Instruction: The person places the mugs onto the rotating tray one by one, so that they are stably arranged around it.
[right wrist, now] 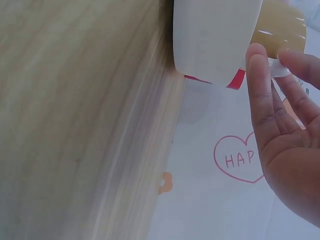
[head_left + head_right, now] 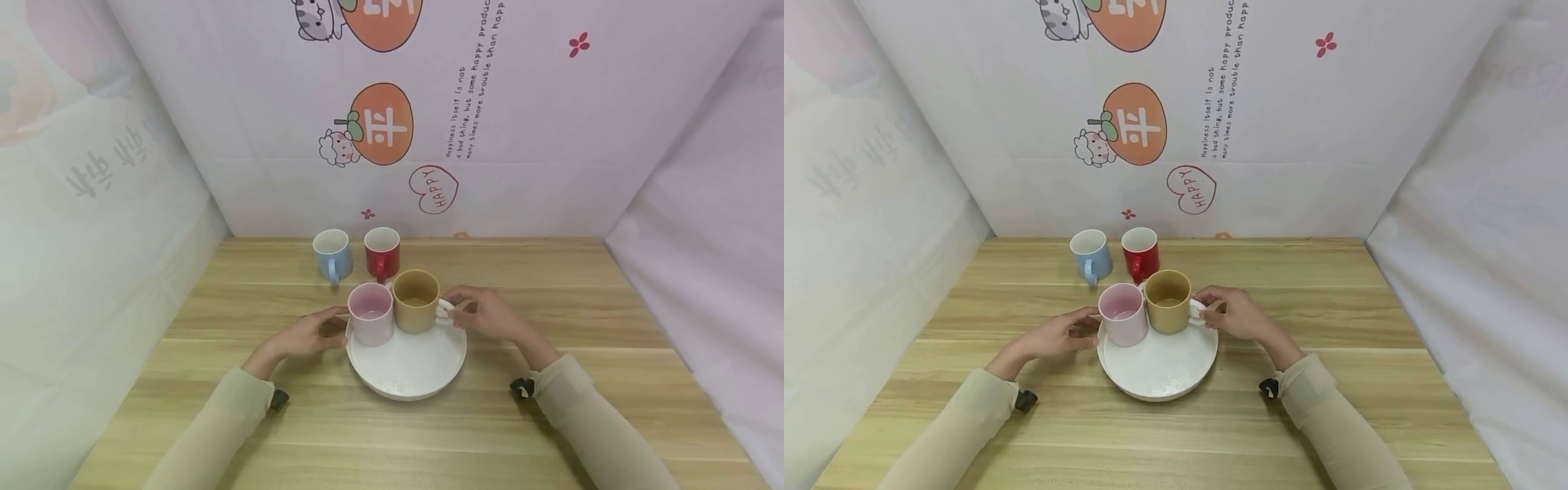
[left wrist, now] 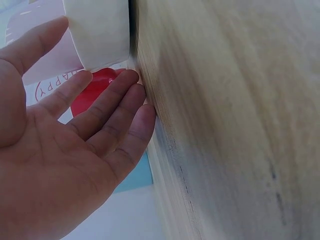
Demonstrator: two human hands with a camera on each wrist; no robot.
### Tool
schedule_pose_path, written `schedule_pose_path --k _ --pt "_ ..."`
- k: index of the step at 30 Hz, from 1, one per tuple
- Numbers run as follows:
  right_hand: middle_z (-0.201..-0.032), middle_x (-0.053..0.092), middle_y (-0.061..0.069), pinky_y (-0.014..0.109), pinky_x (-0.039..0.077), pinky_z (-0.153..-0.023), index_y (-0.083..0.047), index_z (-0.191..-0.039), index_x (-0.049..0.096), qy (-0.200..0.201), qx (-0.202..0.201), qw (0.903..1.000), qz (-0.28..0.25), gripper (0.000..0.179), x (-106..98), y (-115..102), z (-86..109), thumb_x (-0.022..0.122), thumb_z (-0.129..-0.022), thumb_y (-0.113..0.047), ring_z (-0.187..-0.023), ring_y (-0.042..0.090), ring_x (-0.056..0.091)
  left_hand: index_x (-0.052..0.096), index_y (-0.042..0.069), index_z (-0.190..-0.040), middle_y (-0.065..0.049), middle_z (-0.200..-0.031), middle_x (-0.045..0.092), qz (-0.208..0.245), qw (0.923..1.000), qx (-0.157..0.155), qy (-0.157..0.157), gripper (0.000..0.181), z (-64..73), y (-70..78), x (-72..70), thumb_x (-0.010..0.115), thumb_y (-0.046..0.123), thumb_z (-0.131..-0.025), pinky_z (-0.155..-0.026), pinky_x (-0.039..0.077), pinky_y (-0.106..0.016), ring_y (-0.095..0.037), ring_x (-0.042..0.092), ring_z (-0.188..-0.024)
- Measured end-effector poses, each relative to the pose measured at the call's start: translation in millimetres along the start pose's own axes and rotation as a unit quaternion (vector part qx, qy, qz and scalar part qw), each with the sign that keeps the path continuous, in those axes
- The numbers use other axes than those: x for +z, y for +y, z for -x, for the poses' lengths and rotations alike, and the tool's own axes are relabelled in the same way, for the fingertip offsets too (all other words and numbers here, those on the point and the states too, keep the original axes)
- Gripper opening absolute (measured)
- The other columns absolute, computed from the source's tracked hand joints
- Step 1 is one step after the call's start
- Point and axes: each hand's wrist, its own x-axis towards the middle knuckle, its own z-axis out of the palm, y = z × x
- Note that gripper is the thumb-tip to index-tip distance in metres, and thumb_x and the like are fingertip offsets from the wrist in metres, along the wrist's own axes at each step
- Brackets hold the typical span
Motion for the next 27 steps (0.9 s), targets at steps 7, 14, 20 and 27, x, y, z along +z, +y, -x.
schedule_pose_path --k 7,14,20,27 --pt "-0.114 0.071 0.014 0.027 0.061 -0.065 -0.016 -0.119 0.068 0.009 -0.009 0.9999 0.006 0.027 -2 5 -3.3 0.068 -0.093 -0.01 -0.079 0.027 0.074 0.04 0.011 -0.151 -0.019 -0.133 0.064 0.0 1.0 0.0 0.002 0.064 -0.4 -0.2 0.6 0.068 0.029 -0.096 -0.107 0.049 -0.052 -0.034 0.062 -0.124" --pt "-0.119 0.069 0.019 0.029 0.062 -0.068 -0.016 -0.121 0.068 0.004 0.002 0.9999 -0.01 0.03 -4 6 -7.3 0.068 -0.092 -0.006 -0.08 0.025 0.073 0.04 0.012 -0.151 -0.018 -0.132 0.065 0.004 1.0 -0.001 0.003 0.065 -0.5 -1.5 0.7 0.068 0.031 -0.095 -0.107 0.05 -0.051 -0.033 0.062 -0.123" --pt "-0.121 0.067 0.022 0.039 0.064 -0.073 -0.011 -0.123 0.067 0.006 0.007 0.9996 -0.028 0.031 -5 8 -9.0 0.067 -0.093 -0.006 -0.085 0.031 0.073 0.04 0.013 -0.151 -0.018 -0.133 0.064 0.006 1.0 -0.002 0.001 0.064 -0.2 -1.5 0.9 0.068 0.029 -0.096 -0.107 0.05 -0.05 -0.033 0.062 -0.123" --pt "-0.122 0.064 0.03 0.049 0.063 -0.076 -0.002 -0.124 0.065 0.001 0.014 0.9997 -0.022 0.03 -7 -6 -7.4 0.062 -0.095 -0.002 -0.088 0.034 0.071 0.04 0.013 -0.151 -0.019 -0.133 0.064 0.008 1.0 -0.003 0.002 0.064 0.0 -1.3 0.8 0.068 0.03 -0.096 -0.107 0.05 -0.05 -0.034 0.062 -0.124"
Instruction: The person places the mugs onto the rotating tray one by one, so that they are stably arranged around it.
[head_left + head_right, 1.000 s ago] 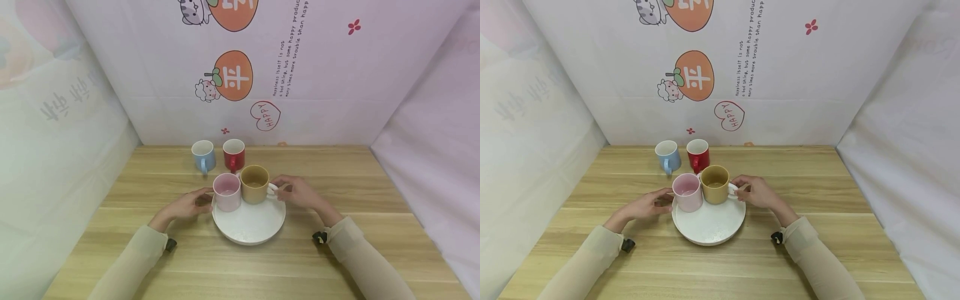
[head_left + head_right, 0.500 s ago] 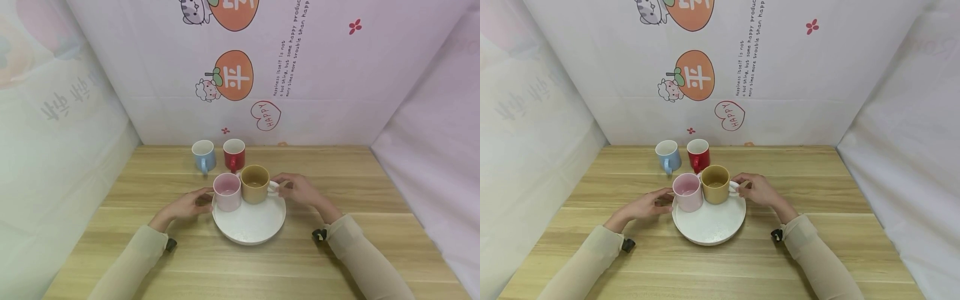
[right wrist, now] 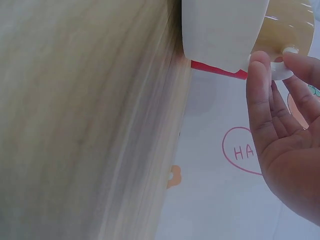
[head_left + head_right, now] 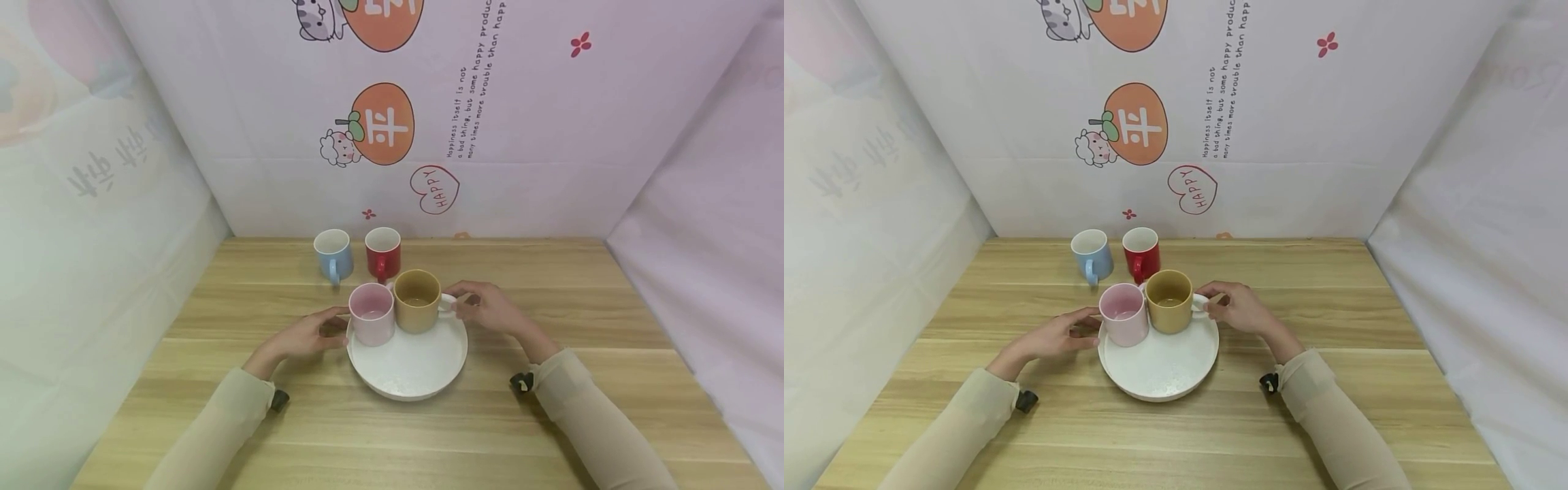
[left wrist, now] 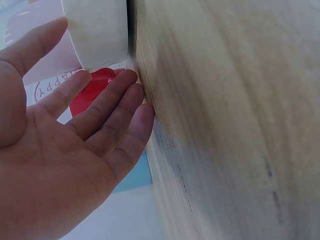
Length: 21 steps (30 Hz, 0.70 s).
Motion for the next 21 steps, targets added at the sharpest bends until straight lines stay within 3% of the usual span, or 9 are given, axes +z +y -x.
schedule_pose_path --k 3,10,15,21 --pt "-0.121 0.065 0.028 0.045 0.064 -0.076 -0.004 -0.123 0.066 0.0 0.0 1.0 -0.004 0.029 0 0 1.0 0.063 -0.095 -0.003 -0.089 0.031 0.072 0.04 0.012 -0.151 -0.019 -0.132 0.064 0.001 1.0 0.002 0.001 0.063 -0.5 0.7 0.4 0.068 0.028 -0.096 -0.107 0.05 -0.051 -0.034 0.062 -0.124" --pt "-0.123 0.063 0.03 0.049 0.063 -0.077 -0.004 -0.127 0.064 0.004 0.005 0.9997 -0.022 0.032 2 17 -3.9 0.063 -0.095 -0.003 -0.091 0.036 0.071 0.04 0.011 -0.151 -0.02 -0.132 0.064 -0.001 1.0 0.003 0.0 0.065 -0.6 1.0 0.3 0.068 0.03 -0.096 -0.107 0.049 -0.051 -0.034 0.062 -0.124" --pt "-0.121 0.066 0.022 0.042 0.064 -0.075 -0.011 -0.127 0.065 0.002 0.004 0.9996 -0.027 0.032 0 20 -3.4 0.067 -0.095 -0.011 -0.088 0.028 0.071 0.04 0.011 -0.15 -0.02 -0.132 0.064 -0.004 1.0 0.007 0.001 0.065 -1.1 0.5 0.1 0.068 0.031 -0.096 -0.107 0.049 -0.051 -0.034 0.062 -0.124" --pt "-0.118 0.067 0.015 0.044 0.063 -0.073 -0.018 -0.125 0.066 0.006 0.001 0.9996 -0.026 0.031 -2 23 -1.6 0.068 -0.094 -0.015 -0.085 0.023 0.072 0.042 0.011 -0.149 -0.018 -0.13 0.066 -0.01 0.9998 0.013 0.009 0.063 -1.8 -0.7 -0.4 0.069 0.028 -0.095 -0.106 0.05 -0.051 -0.033 0.062 -0.123"
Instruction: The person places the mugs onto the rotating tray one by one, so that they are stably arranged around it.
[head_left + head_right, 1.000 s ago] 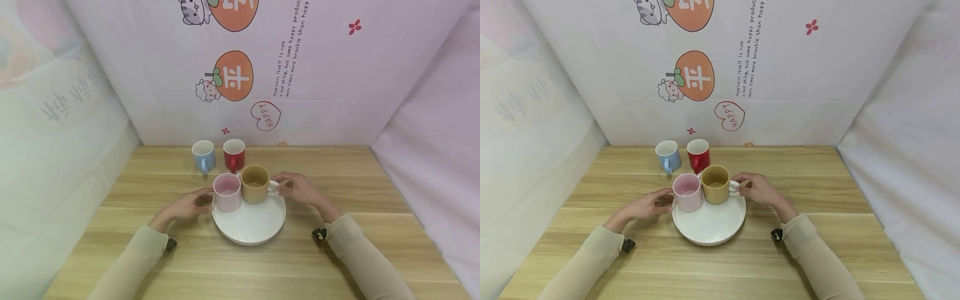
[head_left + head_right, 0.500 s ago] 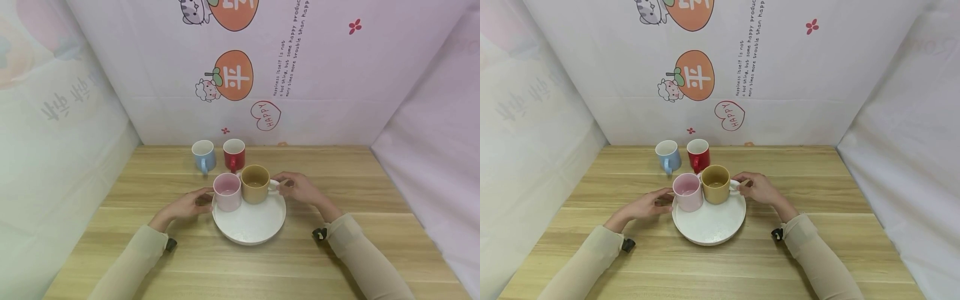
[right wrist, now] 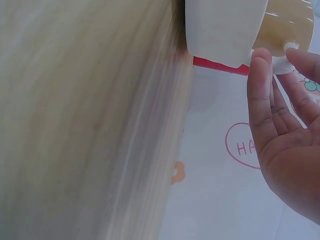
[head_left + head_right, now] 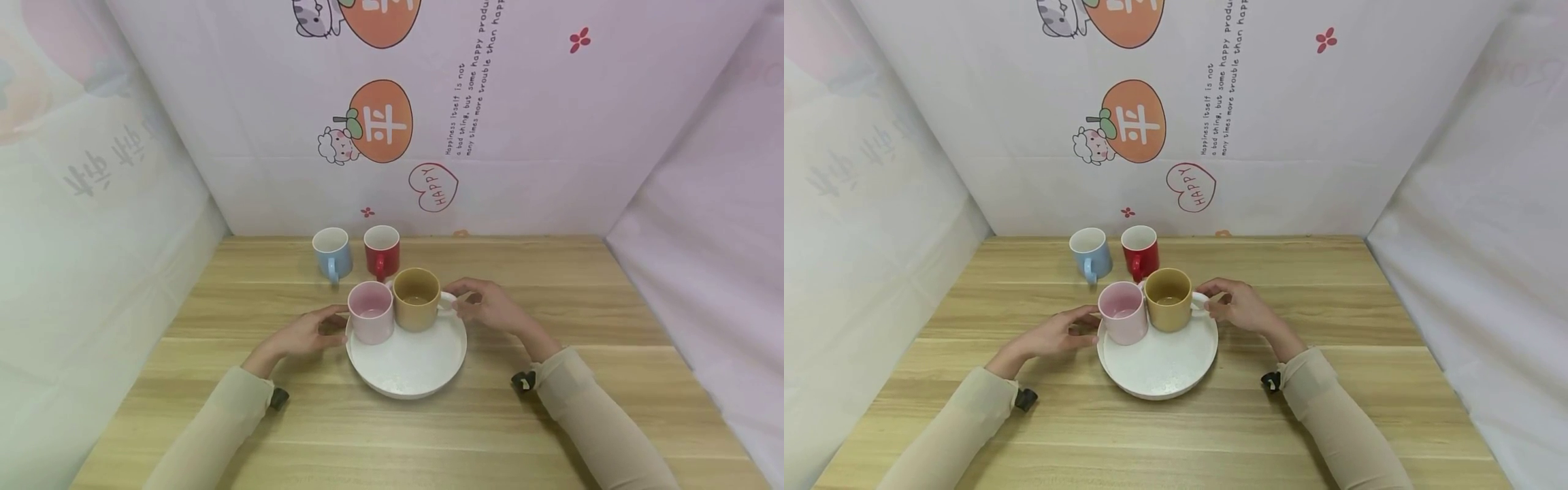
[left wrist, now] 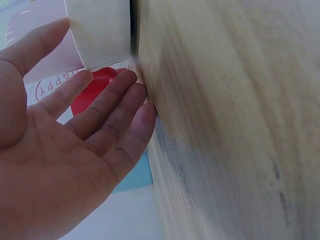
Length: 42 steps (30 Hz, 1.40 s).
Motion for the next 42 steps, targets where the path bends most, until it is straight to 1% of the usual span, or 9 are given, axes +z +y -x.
schedule_pose_path --k 7,15,21,26,29,31,36,38,42 --pt "-0.12 0.067 0.014 0.048 0.063 -0.073 -0.019 -0.126 0.065 -0.004 0.007 1.0 -0.005 0.031 -3 0 2.5 0.068 -0.095 -0.016 -0.085 0.024 0.071 0.043 0.012 -0.149 -0.016 -0.13 0.066 -0.007 1.0 -0.005 0.005 0.06 -0.7 0.4 -0.9 0.068 0.027 -0.096 -0.107 0.05 -0.051 -0.032 0.062 -0.123" --pt "-0.119 0.069 0.011 0.038 0.06 -0.072 -0.021 -0.126 0.065 0.002 0.004 0.9998 0.02 0.033 -7 3 4.4 0.07 -0.094 -0.02 -0.085 0.021 0.07 0.044 0.011 -0.148 -0.016 -0.129 0.067 0.009 0.9998 -0.006 0.015 0.059 0.7 0.6 -4.6 0.068 0.025 -0.096 -0.107 0.049 -0.051 -0.033 0.062 -0.122" --pt "-0.119 0.068 0.011 0.035 0.058 -0.075 -0.019 -0.129 0.063 -0.006 0.015 0.9993 0.033 0.036 -8 4 6.2 0.069 -0.094 -0.017 -0.087 0.021 0.069 0.043 0.01 -0.149 -0.019 -0.13 0.065 0.021 0.9995 -0.01 0.022 0.06 2.2 0.7 -10.5 0.068 0.024 -0.096 -0.106 0.051 -0.051 -0.035 0.061 -0.123" --pt "-0.122 0.067 0.013 0.035 0.059 -0.074 -0.019 -0.131 0.062 -0.02 0.022 0.9991 0.031 0.038 -9 8 5.8 0.067 -0.094 -0.014 -0.092 0.022 0.069 0.043 0.006 -0.148 -0.021 -0.13 0.064 0.011 0.9994 -0.009 0.033 0.059 2.5 0.5 -15.4 0.066 0.024 -0.097 -0.105 0.052 -0.051 -0.037 0.061 -0.122" --pt "-0.123 0.066 0.014 0.036 0.06 -0.072 -0.019 -0.133 0.061 -0.029 0.019 0.9988 0.034 0.038 -9 10 5.7 0.065 -0.095 -0.012 -0.095 0.024 0.068 0.044 0.004 -0.148 -0.02 -0.13 0.064 0.004 0.9989 -0.013 0.044 0.059 1.9 0.7 -18.3 0.066 0.024 -0.097 -0.105 0.051 -0.051 -0.036 0.062 -0.121" --pt "-0.124 0.066 0.014 0.036 0.061 -0.072 -0.019 -0.133 0.06 -0.035 0.017 0.9985 0.039 0.039 -10 12 5.9 0.064 -0.096 -0.012 -0.097 0.024 0.068 0.044 0.001 -0.147 -0.021 -0.128 0.065 0.0 0.9984 -0.009 0.056 0.058 1.0 -0.1 -20.1 0.065 0.021 -0.098 -0.104 0.051 -0.052 -0.037 0.063 -0.119" --pt "-0.125 0.067 0.009 0.033 0.06 -0.076 -0.021 -0.136 0.059 -0.046 0.008 0.996 0.076 0.04 -10 13 7.0 0.065 -0.096 -0.018 -0.103 0.025 0.068 0.047 0.0 -0.145 -0.022 -0.124 0.067 -0.001 0.9956 -0.022 0.091 0.051 -2.7 -1.6 -24.4 0.063 0.014 -0.098 -0.103 0.051 -0.054 -0.037 0.064 -0.116" --pt "-0.127 0.067 0.009 0.033 0.059 -0.078 -0.021 -0.136 0.059 -0.054 0.004 0.9951 0.083 0.042 -10 12 7.3 0.065 -0.095 -0.015 -0.105 0.027 0.067 0.049 0.002 -0.144 -0.022 -0.124 0.067 0.0 0.9944 -0.034 0.1 0.049 -3.5 -1.1 -26.1 0.062 0.013 -0.098 -0.103 0.051 -0.054 -0.037 0.065 -0.115" --pt "-0.127 0.067 0.01 0.035 0.06 -0.079 -0.017 -0.137 0.059 -0.072 -0.001 0.9941 0.081 0.047 -9 10 7.5 0.065 -0.092 -0.006 -0.108 0.029 0.066 0.05 0.003 -0.143 -0.022 -0.124 0.068 0.003 0.9925 -0.045 0.113 0.048 -3.7 -1.3 -28.5 0.062 0.013 -0.098 -0.103 0.051 -0.054 -0.037 0.065 -0.114"
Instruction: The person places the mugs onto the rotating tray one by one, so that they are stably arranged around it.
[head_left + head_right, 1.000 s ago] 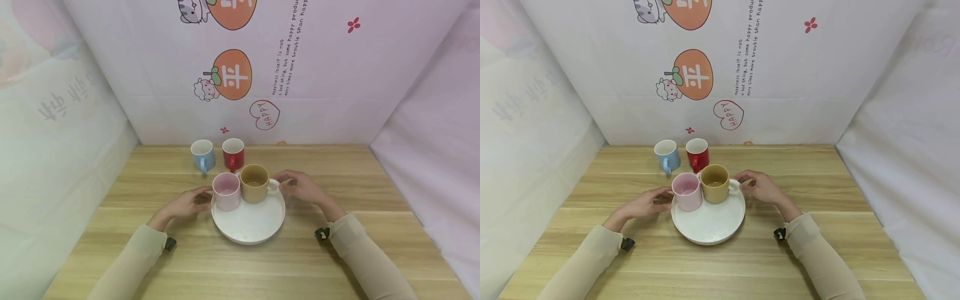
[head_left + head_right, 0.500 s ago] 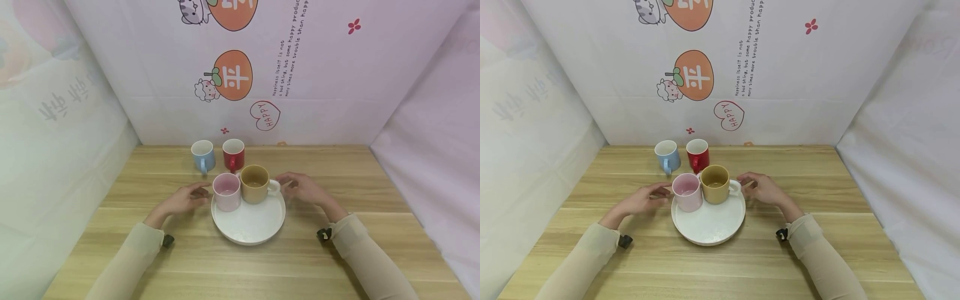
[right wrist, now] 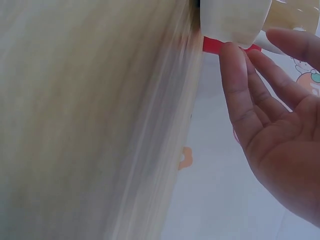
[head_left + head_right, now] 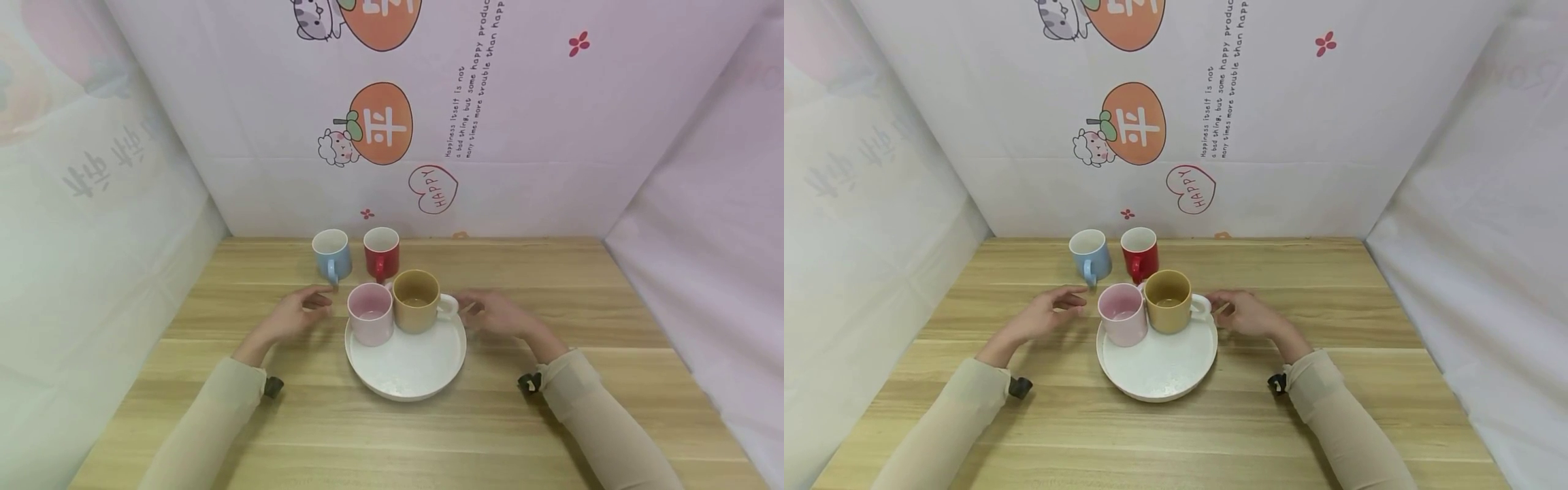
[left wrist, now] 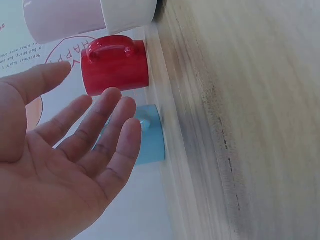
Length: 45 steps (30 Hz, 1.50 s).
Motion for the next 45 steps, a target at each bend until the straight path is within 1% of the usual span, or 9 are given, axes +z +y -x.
schedule_pose_path --k 8,17,23,26,30,33,36,41,45 --pt "-0.12 0.069 0.008 0.03 0.059 -0.077 -0.017 -0.138 0.059 -0.009 -0.005 0.9999 0.011 0.05 1 -2 -0.8 0.067 -0.09 -0.006 -0.111 0.028 0.065 0.05 0.005 -0.143 -0.018 -0.124 0.069 -0.013 0.9995 -0.02 0.021 0.047 -0.3 -1.2 -4.2 0.061 0.018 -0.099 -0.101 0.053 -0.054 -0.037 0.066 -0.114" --pt "-0.123 0.068 0.012 0.032 0.061 -0.076 -0.013 -0.136 0.059 -0.016 0.015 0.9997 -0.008 0.048 2 -3 0.7 0.067 -0.09 -0.007 -0.106 0.03 0.067 0.053 0.005 -0.141 -0.021 -0.124 0.067 -0.009 0.9974 -0.047 0.054 0.045 -3.2 -1.7 -8.1 0.062 0.021 -0.1 -0.098 0.055 -0.052 -0.039 0.065 -0.115" --pt "-0.116 0.069 0.014 0.038 0.061 -0.078 -0.014 -0.131 0.062 -0.013 0.027 0.9995 -0.009 0.044 1 -4 3.9 0.069 -0.088 -0.007 -0.101 0.028 0.069 0.057 0.001 -0.135 -0.023 -0.12 0.068 -0.004 0.9956 -0.041 0.085 0.04 -6.5 -2.5 -8.7 0.062 0.017 -0.099 -0.094 0.057 -0.05 -0.04 0.066 -0.111" --pt "-0.113 0.068 0.016 0.042 0.062 -0.077 -0.012 -0.129 0.061 -0.018 0.033 0.9989 -0.028 0.044 1 -6 6.2 0.071 -0.087 -0.007 -0.098 0.028 0.07 0.059 0.0 -0.133 -0.023 -0.118 0.069 -0.001 0.9946 -0.039 0.096 0.038 -8.6 -1.6 -9.7 0.063 0.015 -0.098 -0.094 0.057 -0.05 -0.039 0.067 -0.109" --pt "-0.111 0.068 0.015 0.043 0.061 -0.081 -0.012 -0.134 0.058 -0.02 0.02 0.9992 -0.029 0.052 0 -8 8.1 0.074 -0.084 -0.006 -0.098 0.027 0.069 0.059 0.0 -0.132 -0.021 -0.117 0.069 0.001 0.9934 -0.046 0.105 0.037 -11.0 -0.3 -10.8 0.062 0.016 -0.099 -0.094 0.057 -0.049 -0.038 0.067 -0.109" --pt "-0.113 0.069 0.014 0.042 0.06 -0.084 -0.015 -0.141 0.053 -0.019 0.007 0.9998 -0.008 0.063 0 -9 7.6 0.075 -0.083 -0.007 -0.102 0.027 0.067 0.06 0.001 -0.132 -0.02 -0.117 0.069 0.001 0.9925 -0.054 0.11 0.037 -12.5 -0.1 -11.8 0.061 0.018 -0.1 -0.092 0.058 -0.048 -0.037 0.067 -0.109" --pt "-0.116 0.068 0.013 0.042 0.06 -0.085 -0.016 -0.147 0.048 -0.026 0.005 0.9996 0.009 0.069 -1 -8 7.1 0.075 -0.084 -0.008 -0.104 0.027 0.066 0.061 0.003 -0.132 -0.018 -0.117 0.069 0.001 0.9919 -0.062 0.111 0.037 -14.2 -0.5 -12.1 0.06 0.021 -0.1 -0.09 0.058 -0.046 -0.035 0.068 -0.109" --pt "-0.116 0.069 0.012 0.043 0.058 -0.089 -0.013 -0.146 0.049 -0.029 -0.004 0.9989 0.036 0.066 -1 -6 7.9 0.075 -0.085 -0.013 -0.104 0.026 0.068 0.062 0.002 -0.131 -0.018 -0.116 0.069 0.0 0.9916 -0.06 0.114 0.036 -16.2 -2.7 -11.9 0.059 0.021 -0.1 -0.087 0.059 -0.044 -0.036 0.068 -0.108" --pt "-0.114 0.069 0.011 0.044 0.058 -0.09 -0.012 -0.142 0.053 -0.028 -0.017 0.999 0.03 0.061 -1 -6 9.6 0.075 -0.085 -0.013 -0.103 0.026 0.068 0.062 0.002 -0.13 -0.019 -0.117 0.069 -0.003 0.9913 -0.058 0.118 0.035 -17.7 -5.1 -11.5 0.059 0.02 -0.1 -0.088 0.059 -0.045 -0.037 0.068 -0.108"
